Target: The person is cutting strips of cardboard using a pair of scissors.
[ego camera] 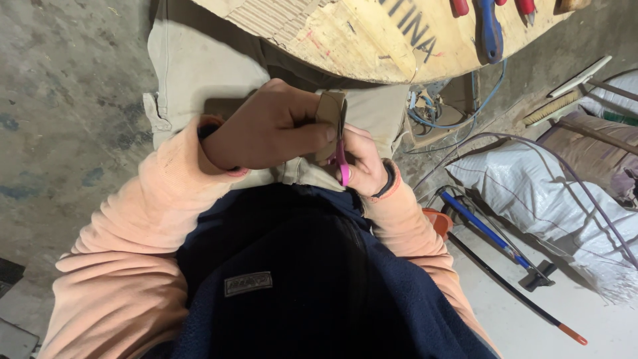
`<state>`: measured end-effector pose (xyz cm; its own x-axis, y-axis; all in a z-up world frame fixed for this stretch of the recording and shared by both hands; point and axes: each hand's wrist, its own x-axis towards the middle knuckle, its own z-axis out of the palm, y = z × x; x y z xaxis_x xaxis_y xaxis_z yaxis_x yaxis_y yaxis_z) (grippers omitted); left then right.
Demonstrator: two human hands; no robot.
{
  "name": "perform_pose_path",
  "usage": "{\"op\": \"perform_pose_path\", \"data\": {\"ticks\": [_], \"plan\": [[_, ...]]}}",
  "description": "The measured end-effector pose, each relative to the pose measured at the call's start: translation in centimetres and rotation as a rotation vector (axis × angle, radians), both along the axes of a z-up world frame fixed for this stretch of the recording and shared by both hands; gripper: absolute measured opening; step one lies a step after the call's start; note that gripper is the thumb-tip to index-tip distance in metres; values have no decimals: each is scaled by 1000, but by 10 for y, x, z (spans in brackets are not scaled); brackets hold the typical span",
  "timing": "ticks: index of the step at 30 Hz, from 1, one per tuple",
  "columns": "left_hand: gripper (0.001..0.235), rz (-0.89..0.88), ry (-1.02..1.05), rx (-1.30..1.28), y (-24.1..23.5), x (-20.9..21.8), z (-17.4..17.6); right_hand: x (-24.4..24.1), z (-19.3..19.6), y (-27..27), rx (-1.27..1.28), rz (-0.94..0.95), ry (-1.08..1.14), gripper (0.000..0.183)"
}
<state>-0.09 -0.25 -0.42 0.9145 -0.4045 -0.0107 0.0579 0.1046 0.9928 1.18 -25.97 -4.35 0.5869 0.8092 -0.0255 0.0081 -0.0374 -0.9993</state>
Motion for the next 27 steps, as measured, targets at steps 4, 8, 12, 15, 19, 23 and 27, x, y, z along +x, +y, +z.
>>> {"op": "perform_pose_path", "data": {"ticks": [4, 8, 12, 15, 19, 23, 27], "plan": [[14, 3, -3, -28, -1, -1, 0, 1, 6, 3, -9, 1, -7, 68], [14, 12, 84, -127, -4, -3, 0, 0, 5, 2, -46, -6, 3, 68], [14, 14, 127, -124, -6, -4, -4, 0, 6, 4, -30, -9, -19, 66], [15, -7, 204, -214, -7, -5, -3, -2, 6, 6, -22, -20, -33, 66], [15, -14, 222, -276, -7, -5, -3, -4, -2, 0, -70, -22, -15, 65], [15, -22, 237, -291, -8, -5, -4, -4, -4, 1, -54, -21, -25, 62], [14, -6, 229, -286, -8, -6, -5, -1, 10, 10, -14, -37, 31, 65]]}}
